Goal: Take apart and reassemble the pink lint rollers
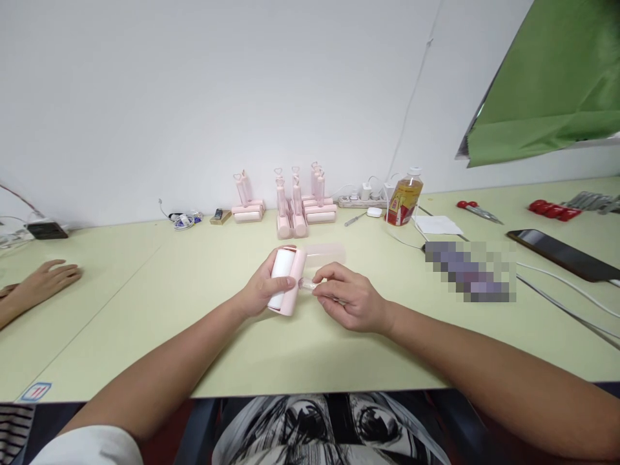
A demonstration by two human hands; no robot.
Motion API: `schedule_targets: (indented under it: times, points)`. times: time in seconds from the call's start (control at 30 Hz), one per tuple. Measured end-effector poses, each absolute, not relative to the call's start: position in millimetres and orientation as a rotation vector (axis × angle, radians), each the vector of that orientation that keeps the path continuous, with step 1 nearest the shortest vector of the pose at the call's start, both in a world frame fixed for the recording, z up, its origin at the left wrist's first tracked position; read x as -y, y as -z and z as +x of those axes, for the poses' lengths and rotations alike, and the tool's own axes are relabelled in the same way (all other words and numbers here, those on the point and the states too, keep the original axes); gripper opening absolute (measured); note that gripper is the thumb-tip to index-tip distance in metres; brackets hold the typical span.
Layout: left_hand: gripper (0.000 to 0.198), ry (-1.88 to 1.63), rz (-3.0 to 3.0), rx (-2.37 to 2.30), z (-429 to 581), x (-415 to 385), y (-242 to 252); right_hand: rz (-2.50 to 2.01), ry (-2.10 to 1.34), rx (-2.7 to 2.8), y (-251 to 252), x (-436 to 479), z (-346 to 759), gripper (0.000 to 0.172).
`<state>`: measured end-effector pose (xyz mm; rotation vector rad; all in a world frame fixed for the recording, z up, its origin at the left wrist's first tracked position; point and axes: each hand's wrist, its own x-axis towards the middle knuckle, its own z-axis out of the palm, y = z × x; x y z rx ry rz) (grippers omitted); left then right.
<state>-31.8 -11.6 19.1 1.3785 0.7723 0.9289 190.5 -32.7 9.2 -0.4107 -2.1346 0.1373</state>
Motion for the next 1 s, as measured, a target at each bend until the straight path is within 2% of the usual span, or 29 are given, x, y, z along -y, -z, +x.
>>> schedule_targets:
  times: [0.13, 0.27, 0.4, 0.5, 0.6, 0.67, 0.77, 0.87, 1.0]
  points:
    - [0.068, -0.957, 1.340, -0.771, -28, 8, -15, -0.419, -0.157, 2.157, -7, 26, 189, 0.020]
    - [0.070, -1.062, 1.287, -0.814, -25, 0, -14, -0.500, -0.358, 2.093, -13, 9, 200, 0.028]
    - [0.072, -1.119, 1.272, -0.840, -31, -4, -19, -0.911, -0.496, 1.805, -28, -7, 227, 0.030]
    - [0.070, -1.142, 1.249, -0.845, -36, -6, -21, -1.332, -0.495, 1.953, -36, -15, 242, 0.028]
    - [0.068, -1.145, 1.234, -0.834, -38, -8, -19, -1.532, -0.534, 2.191, -31, -17, 240, 0.029]
    - [0.067, -1.132, 1.238, -0.818, -39, -9, -17, -1.509, -0.498, 2.330, -22, -17, 231, 0.025]
    - [0.066, -1.128, 1.243, -0.801, -39, -9, -16, -1.414, -0.519, 2.390, -12, -17, 221, 0.009]
    - [0.066, -1.155, 1.229, -0.806, -39, -10, -16, -1.367, -0.786, 2.081, -14, -17, 220, 0.014]
    - [0.065, -1.185, 1.210, -0.816, -38, -11, -16, -1.019, -1.260, 1.516, -27, -13, 225, 0.019]
